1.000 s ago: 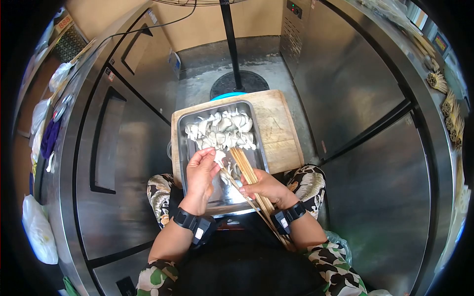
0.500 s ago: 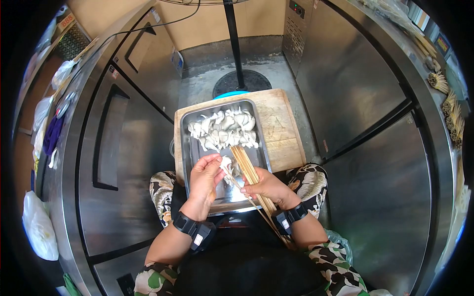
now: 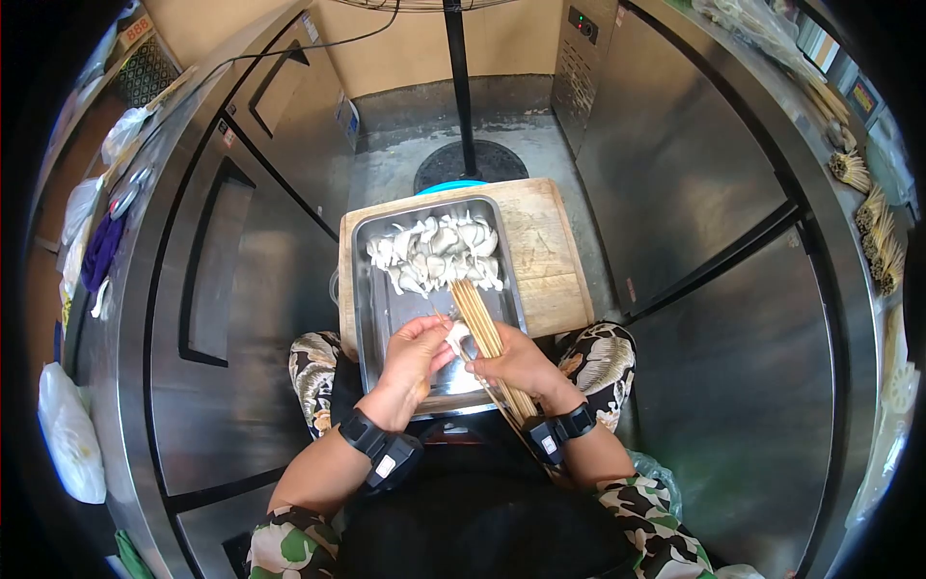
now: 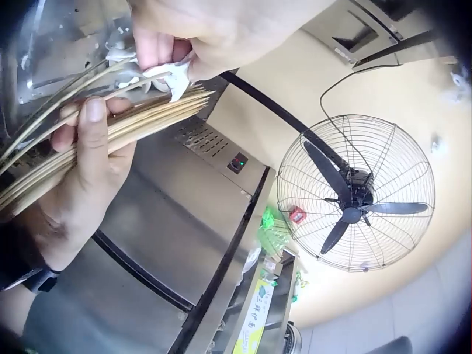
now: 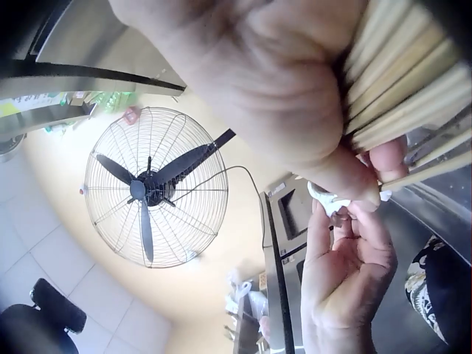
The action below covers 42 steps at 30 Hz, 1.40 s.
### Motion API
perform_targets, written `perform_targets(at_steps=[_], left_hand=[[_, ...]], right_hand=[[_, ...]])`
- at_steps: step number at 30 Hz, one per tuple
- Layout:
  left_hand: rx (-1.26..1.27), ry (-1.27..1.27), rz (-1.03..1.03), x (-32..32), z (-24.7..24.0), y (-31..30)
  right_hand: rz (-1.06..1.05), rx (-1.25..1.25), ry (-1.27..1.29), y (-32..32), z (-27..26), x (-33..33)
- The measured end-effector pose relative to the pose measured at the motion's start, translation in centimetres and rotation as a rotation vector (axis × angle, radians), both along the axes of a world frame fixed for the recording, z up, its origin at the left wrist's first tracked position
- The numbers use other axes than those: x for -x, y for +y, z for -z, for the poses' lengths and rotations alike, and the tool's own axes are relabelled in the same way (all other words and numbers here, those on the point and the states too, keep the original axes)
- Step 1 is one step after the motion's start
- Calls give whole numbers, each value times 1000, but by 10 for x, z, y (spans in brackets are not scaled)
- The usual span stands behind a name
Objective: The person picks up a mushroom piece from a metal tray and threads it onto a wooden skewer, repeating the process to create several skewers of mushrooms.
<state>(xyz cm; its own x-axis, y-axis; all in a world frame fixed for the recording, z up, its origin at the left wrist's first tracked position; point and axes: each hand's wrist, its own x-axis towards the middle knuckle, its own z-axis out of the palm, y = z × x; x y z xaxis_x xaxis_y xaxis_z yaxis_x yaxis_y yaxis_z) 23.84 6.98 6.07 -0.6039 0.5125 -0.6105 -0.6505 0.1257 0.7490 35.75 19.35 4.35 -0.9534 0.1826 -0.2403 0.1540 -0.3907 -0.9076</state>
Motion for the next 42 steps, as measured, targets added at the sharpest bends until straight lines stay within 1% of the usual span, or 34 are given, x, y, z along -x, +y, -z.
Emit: perform_targets(at_steps=[3,6,9,12,15,16,19,21,23,24,26,29,32,35,38,42], left_hand=[[-35,-42,15,8,6,4],[-19,-19,66,18,26,11],[27,63,114,19,42,14],[71,162,146,20,59,17],[72,253,151,22,77,20],[70,282,148,22,81,20],[22,248,126,22,82,22],[51,264,45,30,73,21],[64,316,-57,47,70,20],[139,449,-156,63,88,21],[174,559,-240,89,104,17],[393,732,-223,115,131,17],[502,769,-157,118,139,24],[572,755,-171,121,145,30],[578,763,-194,118,147,33],[665,905,-138,108,135,33]], right_hand=[[1,-78,-41,4,12,4],[81,-105,-26,5,15,3],[103,5,-35,8,15,-2],[101,165,-108,14,26,-4],[60,207,-103,14,25,-4],[50,219,-104,15,28,-4],[49,244,-120,17,33,-3],[82,247,-148,18,28,-5],[74,260,-115,20,32,-6],[70,267,-99,21,34,-6],[83,254,-91,21,30,-5],[98,273,-113,22,31,-6],[107,306,-108,23,34,-7],[83,284,-79,23,37,-6],[64,270,-72,22,37,-6],[52,281,-75,19,34,-5]])
